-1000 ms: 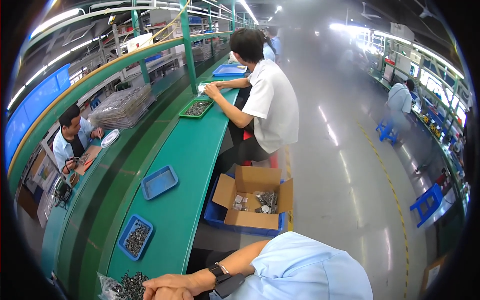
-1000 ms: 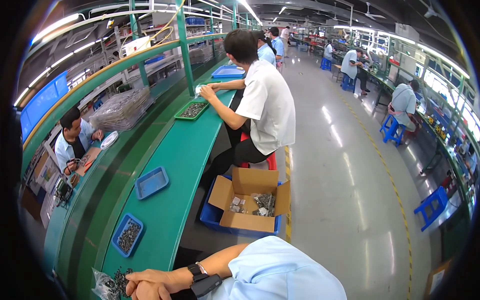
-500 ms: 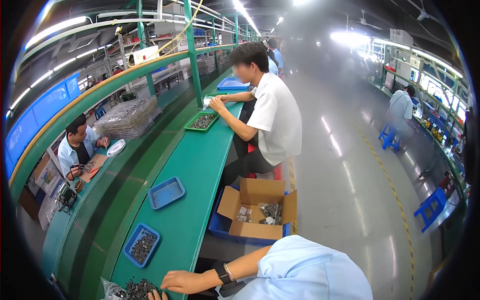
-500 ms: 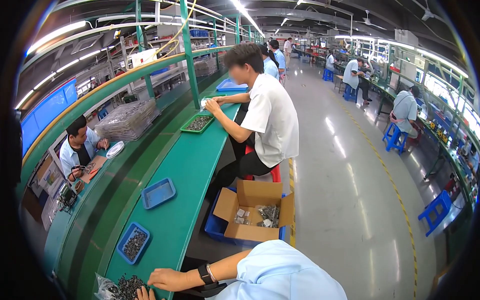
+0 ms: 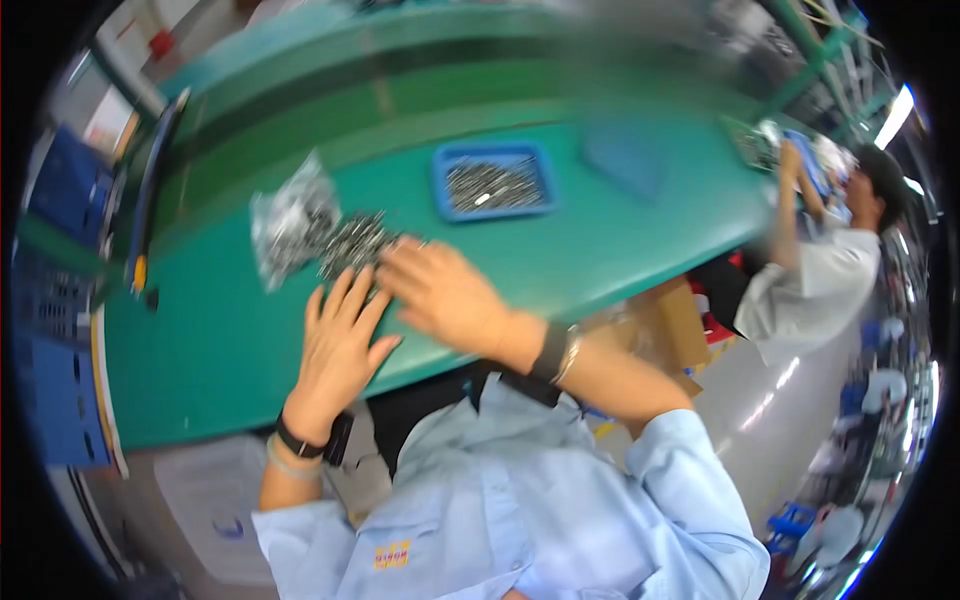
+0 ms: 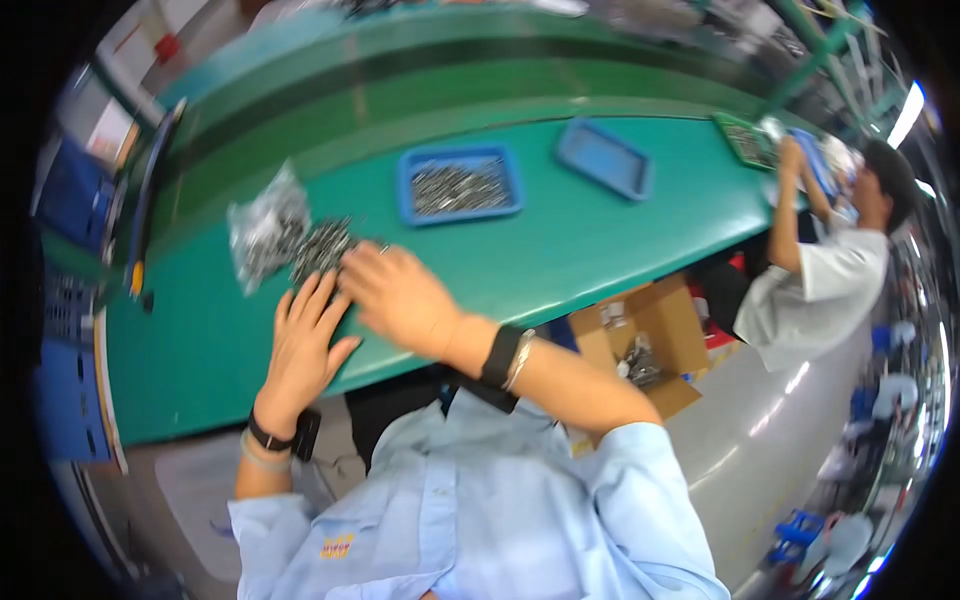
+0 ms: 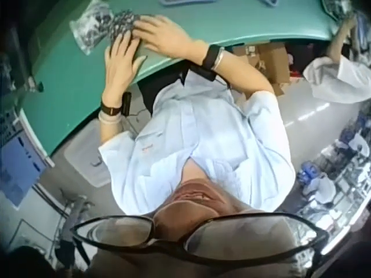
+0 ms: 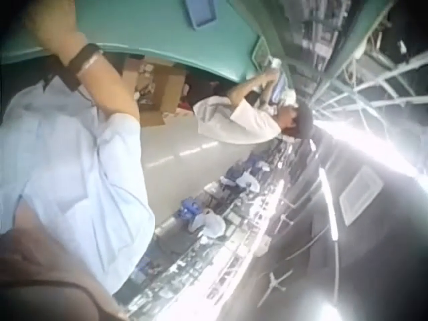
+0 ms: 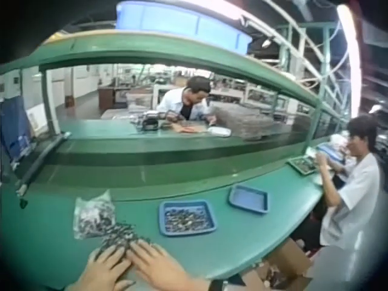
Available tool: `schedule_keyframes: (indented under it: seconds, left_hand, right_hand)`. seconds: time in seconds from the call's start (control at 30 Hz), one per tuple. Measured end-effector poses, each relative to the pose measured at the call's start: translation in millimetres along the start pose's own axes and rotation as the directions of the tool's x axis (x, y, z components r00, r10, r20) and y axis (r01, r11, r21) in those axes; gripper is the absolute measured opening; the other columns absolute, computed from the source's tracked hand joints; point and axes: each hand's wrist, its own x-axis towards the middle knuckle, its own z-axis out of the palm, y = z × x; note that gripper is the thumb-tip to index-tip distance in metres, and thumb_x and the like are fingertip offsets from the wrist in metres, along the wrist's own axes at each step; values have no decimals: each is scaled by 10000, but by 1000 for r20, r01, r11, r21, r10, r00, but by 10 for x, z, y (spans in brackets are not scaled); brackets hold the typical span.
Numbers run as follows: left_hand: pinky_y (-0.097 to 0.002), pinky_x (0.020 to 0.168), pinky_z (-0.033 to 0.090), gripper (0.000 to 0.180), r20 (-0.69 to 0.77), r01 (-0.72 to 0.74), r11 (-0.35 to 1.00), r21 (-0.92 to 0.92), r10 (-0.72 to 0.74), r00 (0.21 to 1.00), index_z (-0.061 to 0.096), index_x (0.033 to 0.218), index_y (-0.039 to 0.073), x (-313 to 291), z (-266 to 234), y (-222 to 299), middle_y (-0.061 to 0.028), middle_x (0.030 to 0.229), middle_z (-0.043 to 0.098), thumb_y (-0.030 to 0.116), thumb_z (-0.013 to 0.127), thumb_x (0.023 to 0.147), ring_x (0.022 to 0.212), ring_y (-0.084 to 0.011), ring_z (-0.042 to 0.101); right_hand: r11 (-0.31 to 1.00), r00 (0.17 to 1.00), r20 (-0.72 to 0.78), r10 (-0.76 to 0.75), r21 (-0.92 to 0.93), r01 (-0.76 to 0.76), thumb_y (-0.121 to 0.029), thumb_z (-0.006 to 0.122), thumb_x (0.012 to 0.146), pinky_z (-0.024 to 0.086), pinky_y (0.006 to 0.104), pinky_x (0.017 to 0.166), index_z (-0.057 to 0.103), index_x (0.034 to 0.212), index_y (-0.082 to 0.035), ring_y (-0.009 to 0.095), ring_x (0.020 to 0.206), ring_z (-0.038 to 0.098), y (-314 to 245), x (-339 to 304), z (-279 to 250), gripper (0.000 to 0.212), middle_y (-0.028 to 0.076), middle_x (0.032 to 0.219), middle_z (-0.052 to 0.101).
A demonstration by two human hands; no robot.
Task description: The person picks up small metal components from the table, inspects them by hand, and places them into a blue tray. Then, the person picks up a green tray of components, inspects several more, and sets the tray back down.
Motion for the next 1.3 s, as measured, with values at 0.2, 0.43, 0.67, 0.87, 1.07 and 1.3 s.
schedule_keyframes:
  seconds: [0.2,0.43,0.67,0.87,1.07,1.3]
  left_hand:
    - [-550,1028,299,539,-11,77,996,-52,-78,997,531,1250,67,-206,74,-114,-153,1394,431,291,694,788,1297,-347,377]
    - [-553,1030,297,586,15,57,996,-73,-56,998,500,1287,74,-189,15,-87,-156,1403,423,287,704,781,1299,-345,380]
    - [-545,1031,304,605,95,12,994,-110,-1,995,488,1305,78,137,-131,-141,-153,1398,431,285,706,780,1300,-341,382]
    - [-535,1033,313,599,137,8,994,-113,7,991,498,1291,62,158,-56,-127,-147,1388,445,285,707,777,1288,-338,397]
    - [-524,1036,317,591,202,-57,996,-64,69,977,504,1268,29,126,-91,-66,-148,1381,450,280,708,774,1278,-340,408]
    - [-506,1046,314,600,126,-20,988,-156,40,991,498,1276,33,217,-119,-65,-153,1378,449,276,711,770,1288,-340,398]
  right_hand:
    - [997,999,31,23,74,-26,-166,629,838,396,435,989,564,1197,-51,321,1202,476,93,-39,64,383,144,1278,512]
    - [965,968,-96,232,147,-217,-75,651,802,429,405,971,578,1168,-32,315,1150,520,271,-222,-2,375,135,1255,534]
    - [975,995,-93,44,222,-23,-73,633,808,437,390,951,595,1123,-12,303,1132,525,186,8,176,323,137,1198,564]
    - [968,997,-70,30,250,-12,-51,619,782,443,392,933,622,1055,-9,299,1073,556,351,142,153,276,131,1129,594]
    - [986,987,-154,-41,156,65,-16,578,765,453,385,905,637,1007,-20,301,986,590,595,564,9,249,118,1042,621]
    - [981,996,22,-84,175,79,18,558,757,470,391,843,636,1020,-19,304,913,590,614,440,-238,277,129,1025,617]
